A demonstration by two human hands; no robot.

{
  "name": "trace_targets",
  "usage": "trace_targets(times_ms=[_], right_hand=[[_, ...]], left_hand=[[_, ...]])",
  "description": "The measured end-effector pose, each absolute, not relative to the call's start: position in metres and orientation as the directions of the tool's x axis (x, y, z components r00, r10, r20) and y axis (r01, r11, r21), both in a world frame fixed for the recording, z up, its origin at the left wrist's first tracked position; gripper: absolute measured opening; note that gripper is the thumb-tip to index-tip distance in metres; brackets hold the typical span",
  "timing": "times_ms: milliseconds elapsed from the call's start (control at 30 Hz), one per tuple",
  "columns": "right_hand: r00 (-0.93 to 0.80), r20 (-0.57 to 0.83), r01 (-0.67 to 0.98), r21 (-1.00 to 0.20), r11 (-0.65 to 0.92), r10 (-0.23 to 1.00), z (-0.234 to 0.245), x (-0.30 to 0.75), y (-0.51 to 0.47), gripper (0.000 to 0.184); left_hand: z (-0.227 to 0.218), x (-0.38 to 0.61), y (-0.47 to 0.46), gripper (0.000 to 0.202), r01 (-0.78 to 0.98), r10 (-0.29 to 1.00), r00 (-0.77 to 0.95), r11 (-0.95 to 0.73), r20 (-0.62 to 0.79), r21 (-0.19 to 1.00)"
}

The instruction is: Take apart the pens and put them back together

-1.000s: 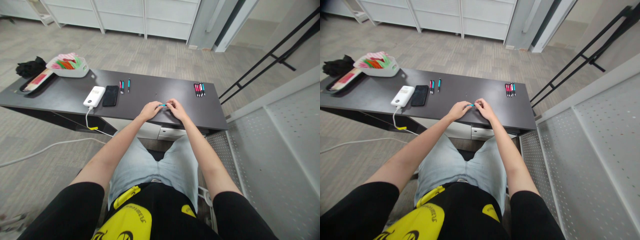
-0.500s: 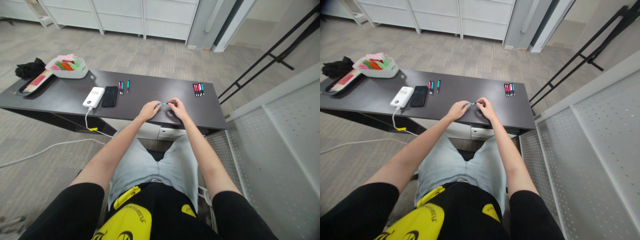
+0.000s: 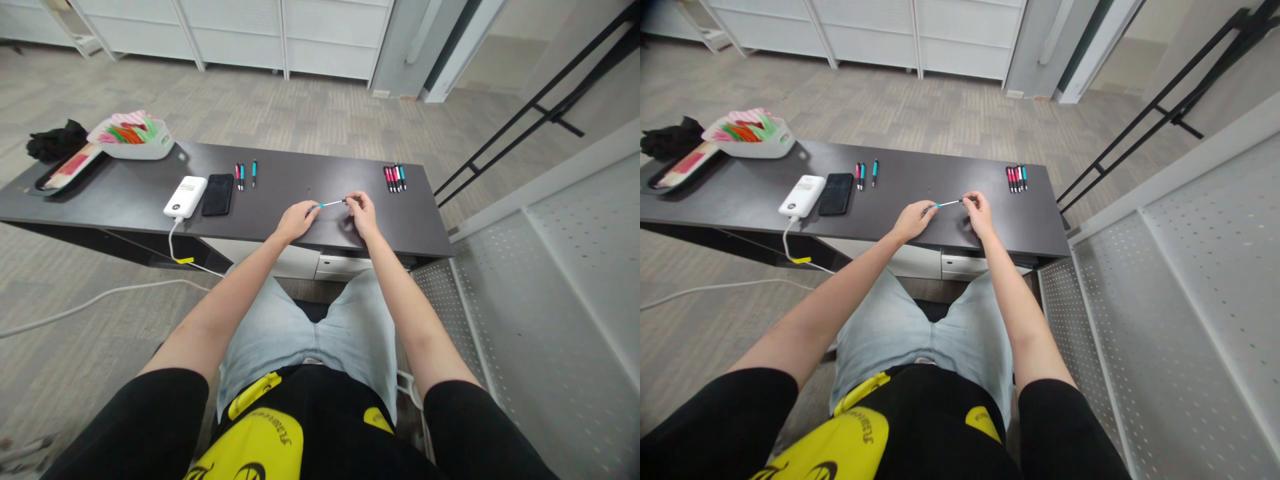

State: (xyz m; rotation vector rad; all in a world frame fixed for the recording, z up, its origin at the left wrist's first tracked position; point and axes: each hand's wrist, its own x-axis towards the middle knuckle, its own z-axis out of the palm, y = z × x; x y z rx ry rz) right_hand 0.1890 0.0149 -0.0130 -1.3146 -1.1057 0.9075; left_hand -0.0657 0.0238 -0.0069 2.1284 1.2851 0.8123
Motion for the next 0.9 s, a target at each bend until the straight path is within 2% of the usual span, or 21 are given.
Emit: trace_targets(times_ms=[200,333,633,733,900], right_hand=[[0.283,0.087,0.048,-0.996,0.076,0.955,-0.009,0.188,0.014,0.034],[0.208,0.094,0.114,-0.991,0.071,0.974,-0.009,0.187,0.011,0.036],[0.022,0.042,0.215,-0.976,0.037,0.999,-0.003,0.183,0.004,0.032],[0.023,0.051,0.217,-0.975,0.045,0.998,0.000,0.181,0.003,0.035],[0.114,0.075,0.195,-0.979,0.052,0.991,0.005,0.180,0.002,0.035]], left_hand=[[-0.008,-0.066,0.024,0.024,0.588,0.905,0.354,-0.413,0.238,0.695],[-0.005,-0.066,0.021,0.026,0.616,0.899,0.376,-0.422,0.222,0.665],[0.007,-0.065,0.011,0.041,0.680,0.821,0.527,-0.563,0.222,0.470],[0.005,-0.065,0.010,0.040,0.676,0.822,0.523,-0.561,0.225,0.478],[0.002,-0.065,0.011,0.040,0.627,0.832,0.508,-0.534,0.222,0.567]])
